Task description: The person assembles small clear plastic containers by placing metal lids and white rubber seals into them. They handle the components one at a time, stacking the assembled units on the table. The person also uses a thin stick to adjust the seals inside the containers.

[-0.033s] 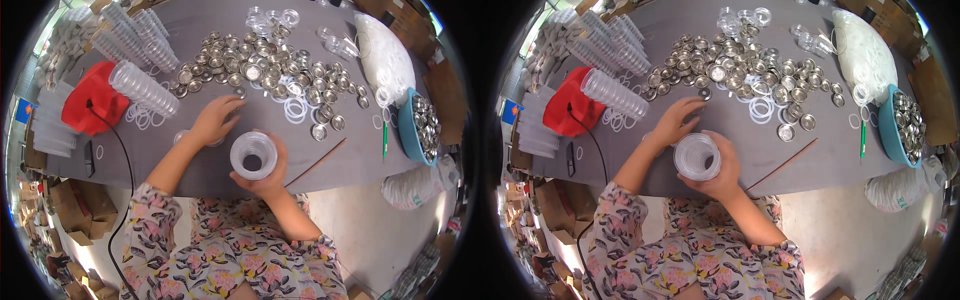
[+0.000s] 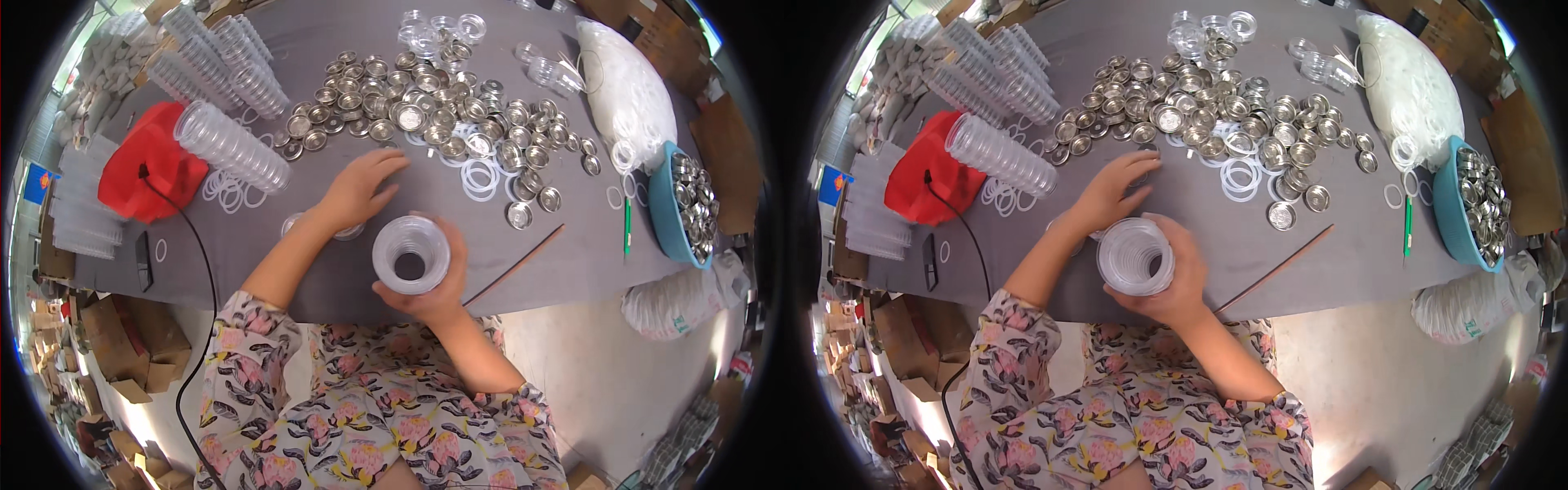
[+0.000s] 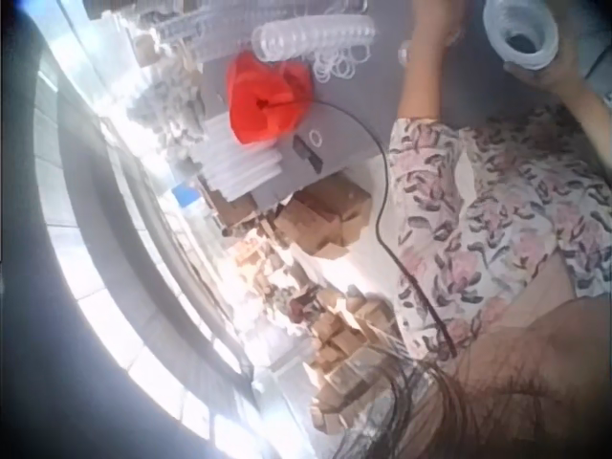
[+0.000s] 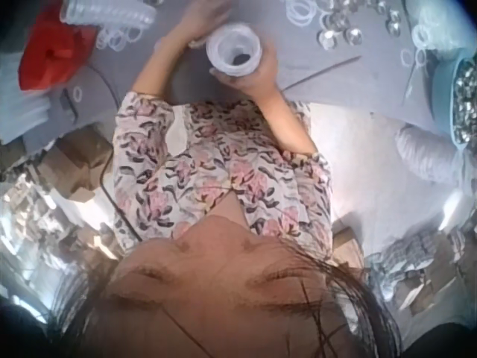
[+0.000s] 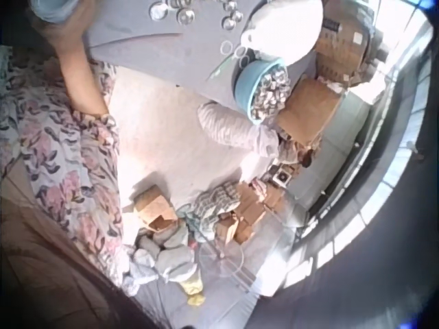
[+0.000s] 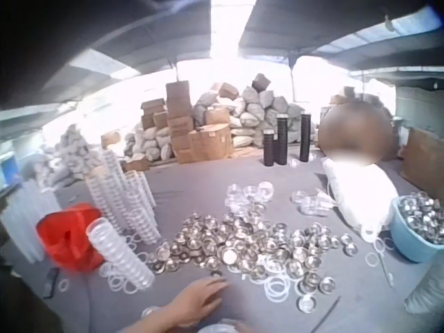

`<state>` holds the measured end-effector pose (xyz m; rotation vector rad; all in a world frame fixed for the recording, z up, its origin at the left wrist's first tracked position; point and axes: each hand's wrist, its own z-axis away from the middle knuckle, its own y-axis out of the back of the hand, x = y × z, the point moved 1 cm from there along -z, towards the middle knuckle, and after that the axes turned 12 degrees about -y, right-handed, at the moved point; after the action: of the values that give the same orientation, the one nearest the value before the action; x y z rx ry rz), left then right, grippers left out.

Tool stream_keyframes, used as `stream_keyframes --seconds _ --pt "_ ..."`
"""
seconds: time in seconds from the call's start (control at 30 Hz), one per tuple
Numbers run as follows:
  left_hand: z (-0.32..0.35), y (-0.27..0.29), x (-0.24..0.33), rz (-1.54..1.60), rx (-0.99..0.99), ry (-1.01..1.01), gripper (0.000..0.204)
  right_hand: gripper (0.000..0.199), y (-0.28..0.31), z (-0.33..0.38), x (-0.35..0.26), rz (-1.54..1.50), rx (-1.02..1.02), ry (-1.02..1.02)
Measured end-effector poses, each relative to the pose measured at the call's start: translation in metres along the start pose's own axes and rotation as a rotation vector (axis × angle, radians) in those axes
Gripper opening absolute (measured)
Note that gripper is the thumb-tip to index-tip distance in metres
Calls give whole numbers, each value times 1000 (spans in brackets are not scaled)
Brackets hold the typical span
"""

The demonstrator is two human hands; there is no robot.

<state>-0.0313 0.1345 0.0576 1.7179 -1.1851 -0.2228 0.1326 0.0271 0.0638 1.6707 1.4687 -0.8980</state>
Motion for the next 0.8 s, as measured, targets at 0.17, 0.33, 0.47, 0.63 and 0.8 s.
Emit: stream_keyframes --seconds 0.17,0.33,0.47,0.63,0.8 --pt "-60 -44 -21 -7 -29 -57 46 89 1 -4 -2 -32 -38 -10" --pt "-82 -58 -25 -284 -225 87 39 90 4 -3 1 -42 -95 -65" --pt "-66 -35 -21 145 17 333 25 93 0 -2 4 -10 -64 23" --pt "-25 49 55 632 562 252 20 93 -1 -1 6 -75 -39 12" --pt "-1 102 130 -182 -90 -340 26 93 -5 0 7 -53 7 -29"
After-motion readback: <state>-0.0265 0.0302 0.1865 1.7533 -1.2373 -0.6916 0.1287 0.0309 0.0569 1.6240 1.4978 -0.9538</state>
